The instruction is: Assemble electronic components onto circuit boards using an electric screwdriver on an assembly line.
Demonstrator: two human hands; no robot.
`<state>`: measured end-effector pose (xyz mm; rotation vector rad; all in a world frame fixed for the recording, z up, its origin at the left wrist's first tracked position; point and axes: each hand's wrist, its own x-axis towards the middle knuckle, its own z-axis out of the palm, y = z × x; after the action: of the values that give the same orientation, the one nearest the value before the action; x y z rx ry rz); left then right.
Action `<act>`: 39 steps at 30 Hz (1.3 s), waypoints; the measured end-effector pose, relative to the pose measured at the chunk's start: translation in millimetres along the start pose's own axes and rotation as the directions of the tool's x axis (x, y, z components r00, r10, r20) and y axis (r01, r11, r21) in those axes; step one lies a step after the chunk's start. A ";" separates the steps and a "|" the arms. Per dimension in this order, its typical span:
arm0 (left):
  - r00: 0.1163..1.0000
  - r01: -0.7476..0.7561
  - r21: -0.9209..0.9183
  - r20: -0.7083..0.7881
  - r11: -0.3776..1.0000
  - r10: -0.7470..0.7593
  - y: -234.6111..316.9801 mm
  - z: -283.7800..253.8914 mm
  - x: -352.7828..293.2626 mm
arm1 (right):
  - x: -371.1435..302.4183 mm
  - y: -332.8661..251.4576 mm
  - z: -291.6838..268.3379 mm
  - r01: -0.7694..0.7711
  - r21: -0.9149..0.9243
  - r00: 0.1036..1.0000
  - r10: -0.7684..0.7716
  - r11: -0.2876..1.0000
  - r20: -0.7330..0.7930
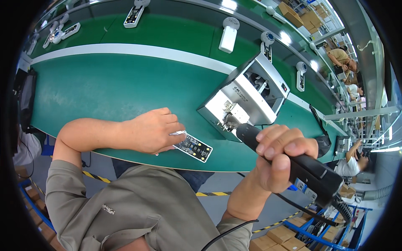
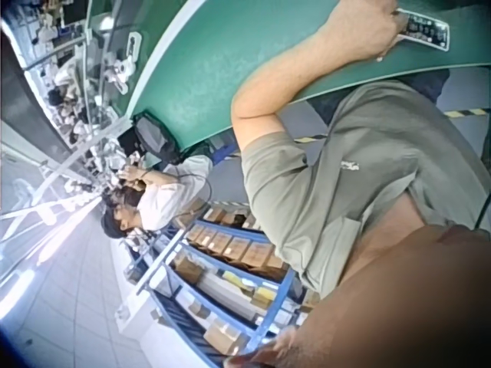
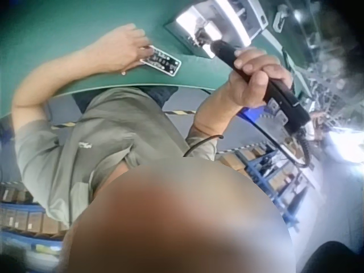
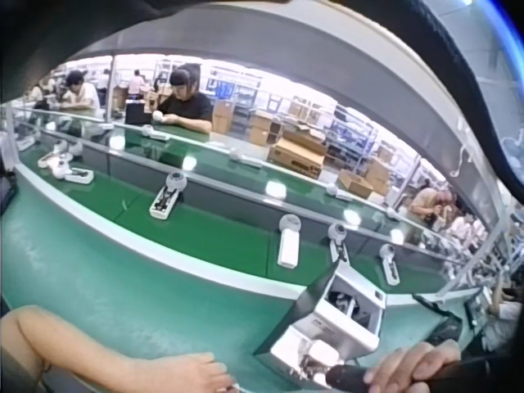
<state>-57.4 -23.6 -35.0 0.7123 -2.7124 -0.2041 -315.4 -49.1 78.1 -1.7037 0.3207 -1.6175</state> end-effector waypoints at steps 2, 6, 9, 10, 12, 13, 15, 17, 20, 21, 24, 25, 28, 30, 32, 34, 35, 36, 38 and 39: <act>1.000 0.005 -0.018 0.005 1.000 -0.005 -0.7 -0.3 1.4 | 0.0 5.9 0.6 -0.022 0.001 0.999 0.022 1.000 0.049; 1.000 0.004 -0.032 -0.012 0.999 -0.004 -2.2 1.7 2.4 | 1.6 13.6 3.4 -0.061 -0.010 0.992 0.062 0.998 0.106; 0.996 -0.014 -0.003 -0.089 1.000 0.013 -3.4 5.3 1.9 | 3.4 14.5 6.3 -0.100 -0.046 0.984 0.105 0.994 0.142; 0.996 -0.011 -0.005 -0.090 1.000 0.011 -3.6 4.9 2.0 | 3.3 13.7 7.5 -0.102 -0.045 0.984 0.108 0.994 0.144; 0.997 -0.009 -0.005 -0.071 1.000 0.009 -3.2 2.1 3.0 | 0.8 9.0 10.1 -0.091 -0.015 0.994 0.092 0.996 0.052; 0.998 -0.008 -0.005 -0.062 1.000 0.007 -3.0 0.8 3.4 | -0.4 7.1 11.0 -0.084 0.000 0.996 0.084 0.996 0.006; 0.999 -0.008 -0.006 -0.052 1.000 0.007 -2.9 0.6 3.2 | -0.8 7.3 10.9 -0.077 0.013 0.996 0.078 0.997 -0.042; 1.000 0.003 -0.021 -0.027 1.000 -0.003 -2.9 1.0 2.6 | -0.3 11.7 7.8 -0.057 -0.008 0.998 0.057 0.998 -0.008; 1.000 0.011 -0.034 -0.001 0.999 -0.012 -2.5 1.1 2.4 | 0.4 14.2 4.8 -0.033 -0.030 0.999 0.034 0.999 0.024; 1.000 0.012 -0.032 -0.003 0.999 -0.013 -2.2 0.9 2.5 | 0.7 13.9 4.5 -0.047 -0.028 0.999 0.047 0.999 0.027; 1.000 0.015 -0.028 -0.012 1.000 -0.016 -1.4 0.7 2.6 | 0.8 12.4 4.1 -0.088 -0.024 0.995 0.089 0.996 0.036; 1.000 0.018 -0.028 -0.013 0.999 -0.019 -1.1 1.0 2.1 | 0.0 11.3 3.8 -0.089 -0.023 0.995 0.090 0.996 0.038; 0.999 0.000 -0.005 -0.054 1.000 0.000 -1.9 4.3 2.8 | -7.1 3.2 -1.5 -0.105 0.034 0.992 0.102 0.994 0.068; 0.998 -0.010 -0.006 -0.064 1.000 0.009 -2.6 5.4 3.0 | -11.9 0.5 -1.8 -0.117 0.048 0.991 0.113 0.992 0.072; 0.998 -0.007 -0.011 -0.058 1.000 0.006 -3.2 1.2 3.1 | -18.2 -0.7 1.8 -0.136 0.070 0.991 0.135 0.988 0.018; 0.999 -0.004 -0.016 -0.051 1.000 0.003 -3.1 -1.1 3.4 | -24.0 -2.4 3.3 -0.153 0.093 0.987 0.157 0.984 -0.035; 0.999 -0.005 -0.020 -0.048 1.000 0.004 -3.4 -0.9 3.6 | -26.9 -2.4 2.2 -0.156 0.092 0.986 0.160 0.983 -0.039; 0.999 -0.006 -0.017 -0.047 1.000 0.005 -3.6 -0.8 3.8 | -31.4 -1.4 0.0 -0.168 0.092 0.985 0.170 0.981 -0.012; 0.999 -0.007 -0.010 -0.045 1.000 0.007 -3.8 -0.4 4.1 | -40.4 0.9 -4.5 -0.190 0.092 0.981 0.187 0.978 0.042; 0.999 -0.008 -0.005 -0.044 1.000 0.007 -3.7 -0.2 4.2 | -42.6 1.3 -5.5 -0.200 0.091 0.979 0.194 0.976 0.070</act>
<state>-59.0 -28.9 -34.5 0.6968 -2.6711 -0.1911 -327.4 -24.5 44.9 -1.5909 0.3622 -1.4116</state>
